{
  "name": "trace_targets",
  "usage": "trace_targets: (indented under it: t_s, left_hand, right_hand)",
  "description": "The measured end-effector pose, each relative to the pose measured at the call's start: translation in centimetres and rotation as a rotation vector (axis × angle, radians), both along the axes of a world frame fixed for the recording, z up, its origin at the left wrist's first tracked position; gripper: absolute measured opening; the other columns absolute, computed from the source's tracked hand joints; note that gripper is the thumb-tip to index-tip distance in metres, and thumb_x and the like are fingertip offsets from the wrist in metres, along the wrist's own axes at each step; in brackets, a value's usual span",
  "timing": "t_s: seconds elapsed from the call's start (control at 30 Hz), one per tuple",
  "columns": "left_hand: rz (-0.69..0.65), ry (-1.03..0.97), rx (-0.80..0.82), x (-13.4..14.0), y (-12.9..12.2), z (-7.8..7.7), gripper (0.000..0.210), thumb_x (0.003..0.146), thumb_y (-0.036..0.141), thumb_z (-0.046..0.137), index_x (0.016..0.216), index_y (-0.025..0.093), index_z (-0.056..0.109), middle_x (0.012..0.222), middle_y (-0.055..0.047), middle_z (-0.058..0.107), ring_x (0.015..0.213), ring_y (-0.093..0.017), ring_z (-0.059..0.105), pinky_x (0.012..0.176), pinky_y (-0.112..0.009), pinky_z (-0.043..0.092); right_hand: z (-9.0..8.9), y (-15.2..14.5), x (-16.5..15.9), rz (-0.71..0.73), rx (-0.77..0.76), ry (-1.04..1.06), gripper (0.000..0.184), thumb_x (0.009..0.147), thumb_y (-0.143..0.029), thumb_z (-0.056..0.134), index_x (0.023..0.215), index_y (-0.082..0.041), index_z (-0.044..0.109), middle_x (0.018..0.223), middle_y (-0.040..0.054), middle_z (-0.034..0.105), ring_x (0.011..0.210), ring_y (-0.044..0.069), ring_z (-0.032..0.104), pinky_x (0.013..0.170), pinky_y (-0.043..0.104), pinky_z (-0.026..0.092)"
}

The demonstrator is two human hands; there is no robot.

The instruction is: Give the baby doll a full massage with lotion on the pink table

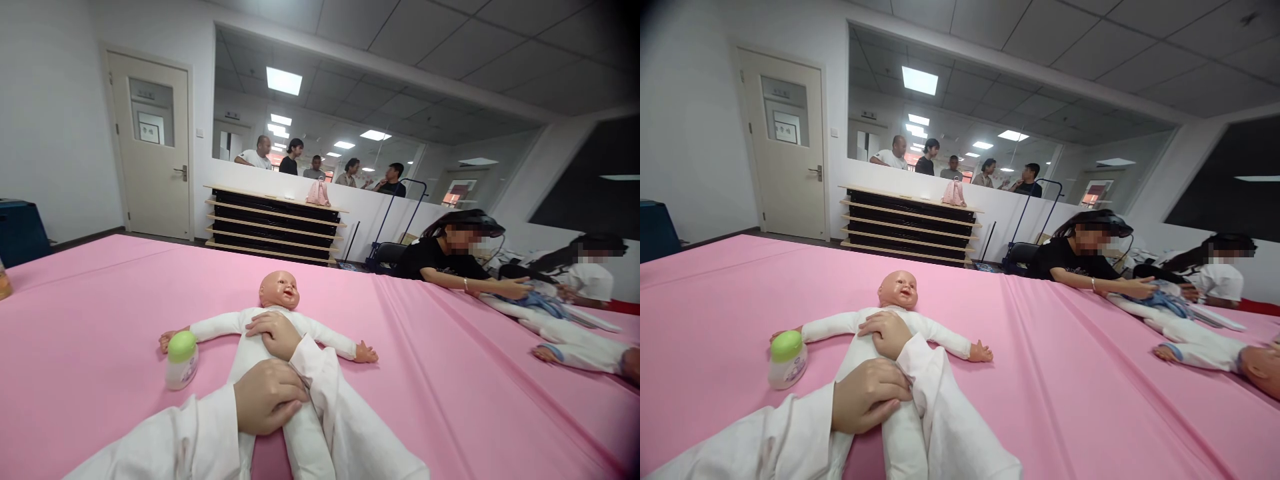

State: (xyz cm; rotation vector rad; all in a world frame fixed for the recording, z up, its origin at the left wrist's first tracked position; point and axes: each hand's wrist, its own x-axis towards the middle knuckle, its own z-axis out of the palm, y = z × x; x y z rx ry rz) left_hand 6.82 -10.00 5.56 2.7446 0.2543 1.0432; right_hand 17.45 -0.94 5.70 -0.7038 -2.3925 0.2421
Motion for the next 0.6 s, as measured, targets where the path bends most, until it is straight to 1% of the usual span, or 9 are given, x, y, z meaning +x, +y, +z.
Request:
trace_targets:
  t_s: [0.2,0.33,0.4,0.47,0.53,0.6]
  left_hand:
    - [-0.006,0.139,-0.081,0.0,-0.2,0.2,0.033,0.083,0.025,0.040,0.113,0.024,0.055,0.109,-0.002,0.063,0.100,-0.016,0.056,0.090,-0.031,0.038]
    - [0.021,0.148,-0.109,0.2,-0.1,0.3,0.032,0.085,0.027,0.041,0.114,0.026,0.054,0.111,-0.001,0.062,0.104,-0.017,0.054,0.096,-0.032,0.033]
    - [0.079,0.117,-0.126,0.4,-0.1,0.4,0.030,0.085,0.027,0.042,0.111,0.027,0.056,0.110,0.001,0.062,0.104,-0.017,0.053,0.095,-0.033,0.032]
    - [0.185,0.066,-0.151,0.6,-0.1,0.4,0.026,0.084,0.023,0.043,0.105,0.025,0.059,0.105,0.001,0.064,0.101,-0.017,0.053,0.092,-0.033,0.035]
    - [0.290,0.000,-0.151,0.8,0.0,0.3,0.024,0.083,0.018,0.041,0.094,0.022,0.063,0.096,-0.001,0.066,0.092,-0.017,0.055,0.085,-0.032,0.039]
    - [0.355,-0.065,-0.104,0.8,0.0,0.0,0.025,0.083,0.015,0.038,0.082,0.018,0.063,0.082,-0.003,0.065,0.081,-0.017,0.056,0.076,-0.032,0.041]
  right_hand:
    - [0.2,0.1,-0.1,-0.023,-0.070,-0.016,0.045,0.066,-0.002,0.038,0.086,-0.024,0.070,0.097,-0.0027,0.069,0.101,0.012,0.058,0.094,0.028,0.039]
    - [0.4,0.5,0.0,-0.008,-0.106,-0.063,0.045,0.070,-0.003,0.038,0.091,-0.026,0.069,0.101,-0.0042,0.068,0.103,0.012,0.057,0.096,0.029,0.037]
    - [0.7,0.7,0.1,0.033,-0.141,-0.118,0.043,0.072,-0.004,0.039,0.093,-0.027,0.069,0.106,-0.0043,0.066,0.106,0.012,0.056,0.098,0.031,0.035]
    - [1.1,0.8,0.3,0.071,-0.186,-0.146,0.039,0.074,-0.006,0.043,0.092,-0.027,0.069,0.108,-0.0037,0.065,0.108,0.013,0.054,0.099,0.032,0.034]
    - [1.3,0.7,0.4,0.087,-0.224,-0.090,0.032,0.074,-0.008,0.047,0.088,-0.025,0.070,0.103,-0.0024,0.067,0.108,0.014,0.054,0.098,0.031,0.035]
    - [1.3,0.5,0.6,0.091,-0.249,0.029,0.025,0.075,-0.009,0.049,0.079,-0.022,0.070,0.092,-0.0004,0.070,0.105,0.014,0.056,0.095,0.029,0.039]
